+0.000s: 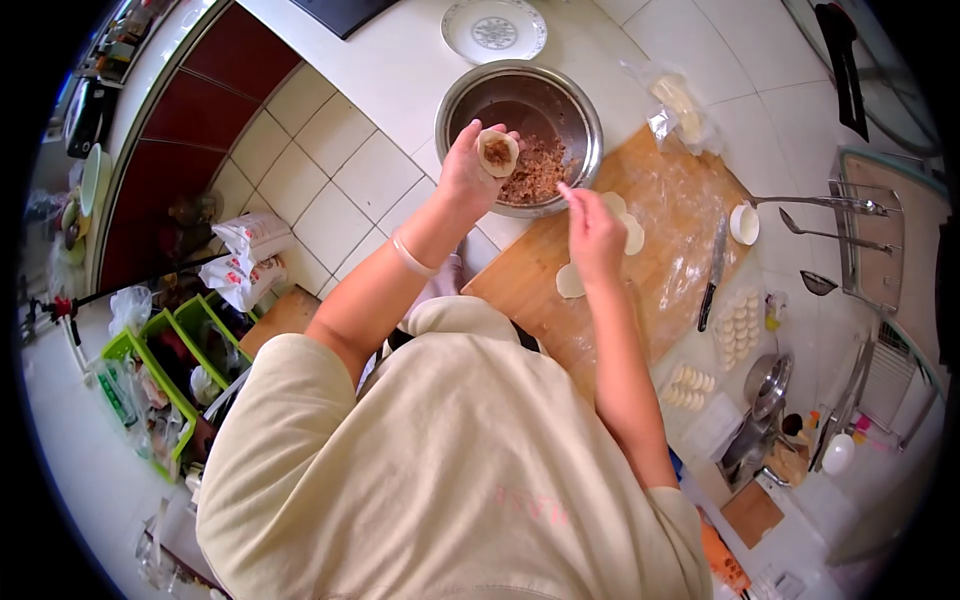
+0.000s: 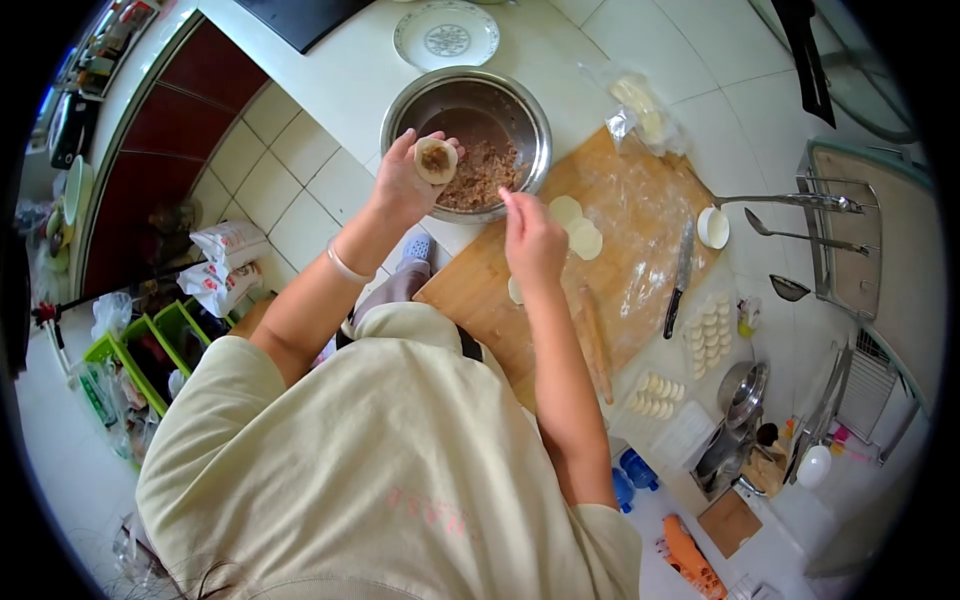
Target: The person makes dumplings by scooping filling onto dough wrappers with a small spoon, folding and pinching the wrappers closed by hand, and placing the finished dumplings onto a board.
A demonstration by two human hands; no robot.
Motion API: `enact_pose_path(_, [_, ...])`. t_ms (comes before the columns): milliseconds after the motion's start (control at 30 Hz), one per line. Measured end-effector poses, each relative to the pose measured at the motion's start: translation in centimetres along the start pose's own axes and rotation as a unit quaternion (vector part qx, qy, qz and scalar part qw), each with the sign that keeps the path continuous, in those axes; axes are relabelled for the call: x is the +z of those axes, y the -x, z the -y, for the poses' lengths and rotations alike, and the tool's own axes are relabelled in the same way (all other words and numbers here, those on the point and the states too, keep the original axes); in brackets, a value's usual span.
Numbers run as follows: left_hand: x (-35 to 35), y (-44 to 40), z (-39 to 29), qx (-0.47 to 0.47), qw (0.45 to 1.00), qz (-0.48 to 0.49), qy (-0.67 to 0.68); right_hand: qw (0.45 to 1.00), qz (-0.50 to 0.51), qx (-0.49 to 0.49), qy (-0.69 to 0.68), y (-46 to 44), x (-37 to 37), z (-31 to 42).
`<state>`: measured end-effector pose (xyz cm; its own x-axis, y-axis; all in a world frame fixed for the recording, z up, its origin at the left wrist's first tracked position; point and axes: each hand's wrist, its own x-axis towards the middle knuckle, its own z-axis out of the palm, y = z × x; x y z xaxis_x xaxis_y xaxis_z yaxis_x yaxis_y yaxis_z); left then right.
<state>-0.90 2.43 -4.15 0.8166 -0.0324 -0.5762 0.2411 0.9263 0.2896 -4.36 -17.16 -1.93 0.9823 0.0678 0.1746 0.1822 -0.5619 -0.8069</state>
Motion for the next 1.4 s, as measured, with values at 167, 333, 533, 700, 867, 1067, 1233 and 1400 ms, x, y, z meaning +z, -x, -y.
enact_pose_path(167, [1.1,2.4,-1.9,-0.033,0.999,-0.001,0.0,0.955,0.138,-0.06,0.256,-0.3,2.2,-1.0])
enact_pose_path(333, [2.8,4.7,-2.9,-0.05,0.995,0.086,-0.015,0.92,0.157,-0.09,0.349,-1.9,0.3,3.0])
enact_pose_path(533, [6.1,8.2,-2.6,-0.124,0.977,0.174,-0.017,0.924,-0.008,-0.349,0.155,-2.6,-1.1,7.2])
enact_pose_path(700, [6.5,9.3,-1.8,-0.126,0.971,0.199,-0.04,0.94,-0.001,-0.338,0.056,-2.3,-2.1,7.7])
enact_pose_path(867, [6.3,10.7,-0.5,-0.079,0.967,0.203,-0.129,0.974,0.027,-0.225,-0.024,-1.2,-3.6,9.6])
enact_pose_path(1067, [5.5,12.2,0.4,0.035,0.91,0.254,-0.326,0.992,0.056,-0.089,-0.072,-0.3,-4.8,10.5])
enact_pose_path(1233, [6.2,13.4,0.4,0.115,0.865,0.278,-0.401,0.993,0.032,-0.078,-0.085,-0.1,-4.9,10.6])
enact_pose_path(1400, [5.9,13.3,0.4,0.189,0.826,0.303,-0.436,0.986,0.022,-0.161,-0.037,0.0,-5.6,10.7])
